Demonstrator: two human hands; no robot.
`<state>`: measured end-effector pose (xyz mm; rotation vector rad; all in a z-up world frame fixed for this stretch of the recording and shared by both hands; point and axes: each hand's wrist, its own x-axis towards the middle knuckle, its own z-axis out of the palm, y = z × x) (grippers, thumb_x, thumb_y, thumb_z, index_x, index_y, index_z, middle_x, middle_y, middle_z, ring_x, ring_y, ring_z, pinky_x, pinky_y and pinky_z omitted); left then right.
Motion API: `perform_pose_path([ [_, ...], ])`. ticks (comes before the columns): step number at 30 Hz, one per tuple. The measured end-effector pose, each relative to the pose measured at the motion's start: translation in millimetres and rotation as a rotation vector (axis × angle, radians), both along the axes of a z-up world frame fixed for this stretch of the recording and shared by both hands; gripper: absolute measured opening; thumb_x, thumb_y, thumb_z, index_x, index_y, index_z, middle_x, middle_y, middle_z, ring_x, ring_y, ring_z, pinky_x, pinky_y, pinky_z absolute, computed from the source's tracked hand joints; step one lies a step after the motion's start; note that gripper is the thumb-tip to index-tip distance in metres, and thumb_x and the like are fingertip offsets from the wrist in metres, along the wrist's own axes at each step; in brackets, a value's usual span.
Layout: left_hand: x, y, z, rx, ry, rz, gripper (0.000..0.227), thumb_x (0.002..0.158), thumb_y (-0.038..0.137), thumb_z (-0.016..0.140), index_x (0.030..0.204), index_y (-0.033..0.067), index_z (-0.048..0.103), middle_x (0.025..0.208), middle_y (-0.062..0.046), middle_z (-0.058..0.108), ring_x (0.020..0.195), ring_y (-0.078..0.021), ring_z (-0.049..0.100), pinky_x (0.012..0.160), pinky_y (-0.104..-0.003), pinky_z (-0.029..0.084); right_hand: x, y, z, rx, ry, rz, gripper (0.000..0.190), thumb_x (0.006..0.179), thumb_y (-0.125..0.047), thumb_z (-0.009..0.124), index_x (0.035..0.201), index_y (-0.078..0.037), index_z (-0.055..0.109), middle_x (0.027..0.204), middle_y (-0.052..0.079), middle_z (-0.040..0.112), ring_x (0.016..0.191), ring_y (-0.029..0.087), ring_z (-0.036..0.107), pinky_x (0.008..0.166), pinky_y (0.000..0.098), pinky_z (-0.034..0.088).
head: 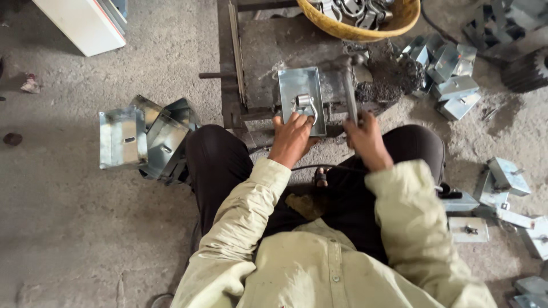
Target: The person sits on the floor and welds metal handles onto small rectangular metal boxes using a handheld welding tool. They pick up a box, position a handle, weld it in place, and then use a hammer to tap the handle, repeating this process for multiple units.
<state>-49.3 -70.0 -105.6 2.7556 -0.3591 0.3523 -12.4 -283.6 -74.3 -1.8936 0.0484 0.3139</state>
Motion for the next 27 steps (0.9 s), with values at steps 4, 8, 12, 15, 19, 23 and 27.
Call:
perform_pose_path([
  [4, -1, 1, 12, -0.085, 0.074, -0.035, 0.059, 0.079, 0.041, 0.08, 0.122, 0.0032, 0.068, 0.107, -0.003, 0.067, 0.109, -0.0211, 0.054, 0.091, -0.053, 0.034, -77, 5, 29, 0.175, -0.21, -0.084, 0.036, 0.1, -0.009, 0.063, 0.128, 0.005, 0.046, 0.075, 0.004, 0.058, 0.049, 0.01, 0.052, 0.039, 0.0243, 0.041],
  [8, 0, 1, 7, -0.014, 0.029, -0.043, 0.062, 0.082, 0.047, 0.077, 0.125, 0.0042, 0.068, 0.11, -0.003, 0.066, 0.114, -0.0216, 0.053, 0.092, -0.054, 0.032, -116, 23, 39, 0.421, -0.24, -0.117, 0.04, 0.1, -0.01, 0.061, 0.135, 0.0, 0.044, 0.086, -0.001, 0.059, 0.051, 0.003, 0.051, 0.04, 0.0202, 0.04],
  [12, 1, -1, 3, -0.04, 0.051, -0.023, 0.058, 0.079, 0.045, 0.077, 0.122, 0.0063, 0.068, 0.113, -0.002, 0.067, 0.121, -0.0199, 0.053, 0.093, -0.056, 0.032, -133, 31, 38, 0.197, -0.445, -0.088, 0.033, 0.104, -0.018, 0.058, 0.127, 0.006, 0.058, 0.076, 0.004, 0.056, 0.053, 0.007, 0.048, 0.046, 0.0233, 0.039],
  [15, 6, -4, 0, -0.016, 0.128, -0.024, 0.042, 0.086, 0.036, 0.077, 0.121, 0.0124, 0.07, 0.115, 0.0, 0.068, 0.121, -0.0196, 0.054, 0.101, -0.058, 0.031, -144, 1, 27, 0.44, -0.673, -0.131, 0.041, 0.107, -0.035, 0.047, 0.127, -0.001, 0.058, 0.073, 0.001, 0.056, 0.045, 0.005, 0.047, 0.044, 0.0215, 0.039],
  [19, 6, -2, 0, -0.051, 0.059, -0.051, 0.05, 0.087, 0.038, 0.076, 0.126, 0.0069, 0.068, 0.113, -0.003, 0.068, 0.114, -0.0202, 0.054, 0.096, -0.052, 0.033, -110, -72, 29, 0.511, -1.235, -0.346, 0.049, 0.11, -0.049, 0.04, 0.132, -0.009, 0.057, 0.073, 0.0, 0.049, 0.042, 0.004, 0.042, 0.047, 0.0244, 0.038],
  [23, 0, 1, 14, -0.033, 0.147, -0.07, 0.052, 0.084, 0.037, 0.078, 0.126, 0.0069, 0.067, 0.113, -0.003, 0.067, 0.116, -0.0227, 0.054, 0.094, -0.053, 0.033, -96, -67, 42, 0.496, -1.35, -0.359, 0.049, 0.111, -0.052, 0.04, 0.112, -0.008, 0.061, 0.07, -0.002, 0.051, 0.043, 0.007, 0.044, 0.043, 0.0252, 0.034],
  [27, 2, 4, 13, -0.021, 0.125, -0.079, 0.05, 0.086, 0.038, 0.079, 0.124, 0.0061, 0.067, 0.113, -0.003, 0.067, 0.119, -0.0253, 0.053, 0.095, -0.06, 0.032, -80, -1, 37, -0.228, -0.68, -0.051, 0.029, 0.104, -0.023, 0.057, 0.118, 0.0, 0.069, 0.069, 0.006, 0.059, 0.053, 0.016, 0.053, 0.051, 0.0325, 0.045],
])
